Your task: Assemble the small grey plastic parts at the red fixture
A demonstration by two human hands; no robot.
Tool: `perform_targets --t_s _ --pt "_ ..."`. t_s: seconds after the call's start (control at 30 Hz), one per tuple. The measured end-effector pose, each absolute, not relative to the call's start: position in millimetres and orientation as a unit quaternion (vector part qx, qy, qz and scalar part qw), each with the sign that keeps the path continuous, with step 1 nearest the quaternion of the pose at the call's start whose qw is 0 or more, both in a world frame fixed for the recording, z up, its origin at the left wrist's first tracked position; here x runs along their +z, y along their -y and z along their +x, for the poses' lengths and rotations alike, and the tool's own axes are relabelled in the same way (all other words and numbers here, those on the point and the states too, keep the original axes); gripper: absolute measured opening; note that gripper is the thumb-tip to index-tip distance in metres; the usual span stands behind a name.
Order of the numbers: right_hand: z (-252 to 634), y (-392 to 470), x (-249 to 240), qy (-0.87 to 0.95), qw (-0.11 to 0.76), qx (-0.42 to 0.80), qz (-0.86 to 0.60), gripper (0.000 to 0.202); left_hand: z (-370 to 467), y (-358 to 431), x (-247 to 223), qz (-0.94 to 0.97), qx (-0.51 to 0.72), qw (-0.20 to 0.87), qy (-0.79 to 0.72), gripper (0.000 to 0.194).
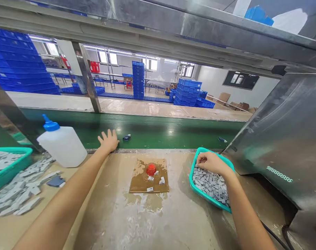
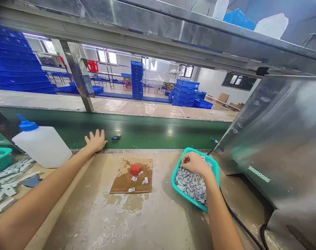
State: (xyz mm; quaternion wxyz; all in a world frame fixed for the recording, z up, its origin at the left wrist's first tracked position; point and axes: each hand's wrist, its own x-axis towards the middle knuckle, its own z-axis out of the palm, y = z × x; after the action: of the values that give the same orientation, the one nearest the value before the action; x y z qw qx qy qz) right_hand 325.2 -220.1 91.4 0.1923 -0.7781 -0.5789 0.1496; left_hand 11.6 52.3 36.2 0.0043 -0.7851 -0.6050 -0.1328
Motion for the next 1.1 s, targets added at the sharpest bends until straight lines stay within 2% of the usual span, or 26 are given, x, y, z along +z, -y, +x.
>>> perform_targets --t_s 0.13,0.23,0.33,0.4,0.47,0.53,0.63,0.7,0.83,1.0,1.1 --pt "324.8 220.7 92.0 0.553 0.304 0.194 -0.751 0.007 31.9 -49.9 32.7 -0.854 -0.123 -0.001 0.505 0.038" --pt "318.9 219.3 93.5 0.535 0.409 0.274 -0.687 0.004 36.4 -47.4 37.0 -0.854 -0.105 -0.035 0.509 0.027" --pt "309.9 217.3 95.4 0.524 0.47 0.311 -0.639 0.013 36.0 -32.0 46.6 -0.81 -0.208 -0.092 0.54 0.038" --pt "300.9 215.8 96.6 0.523 0.487 0.318 -0.623 0.011 37.1 -11.2 54.7 -0.729 -0.345 -0.225 0.547 0.051" --pt "288.5 213.9 97.2 0.525 0.493 0.328 -0.612 0.011 39.9 15.0 61.8 -0.603 -0.452 -0.422 0.505 0.051" --pt "272.7 210.9 95.9 0.523 0.491 0.34 -0.608 0.014 42.6 41.0 66.8 -0.484 -0.475 -0.602 0.421 0.04" --pt "247.5 204.2 88.1 0.527 0.474 0.35 -0.613 0.018 44.1 69.5 71.9 -0.407 -0.429 -0.737 0.328 0.021" --pt "233.5 198.6 79.7 0.541 0.457 0.351 -0.612 0.018 44.4 80.0 75.0 -0.403 -0.401 -0.766 0.301 0.015" --pt "216.1 188.3 67.9 0.601 0.448 0.297 -0.592 0.016 47.8 92.0 80.4 -0.4 -0.363 -0.787 0.299 0.021" --pt "199.0 185.4 77.1 0.713 0.432 0.085 -0.545 0.011 52.8 108.5 84.8 -0.438 -0.267 -0.816 0.266 0.014" --pt "190.4 187.8 83.0 0.765 0.415 -0.027 -0.492 0.011 51.8 115.6 87.1 -0.504 -0.255 -0.797 0.213 0.016"
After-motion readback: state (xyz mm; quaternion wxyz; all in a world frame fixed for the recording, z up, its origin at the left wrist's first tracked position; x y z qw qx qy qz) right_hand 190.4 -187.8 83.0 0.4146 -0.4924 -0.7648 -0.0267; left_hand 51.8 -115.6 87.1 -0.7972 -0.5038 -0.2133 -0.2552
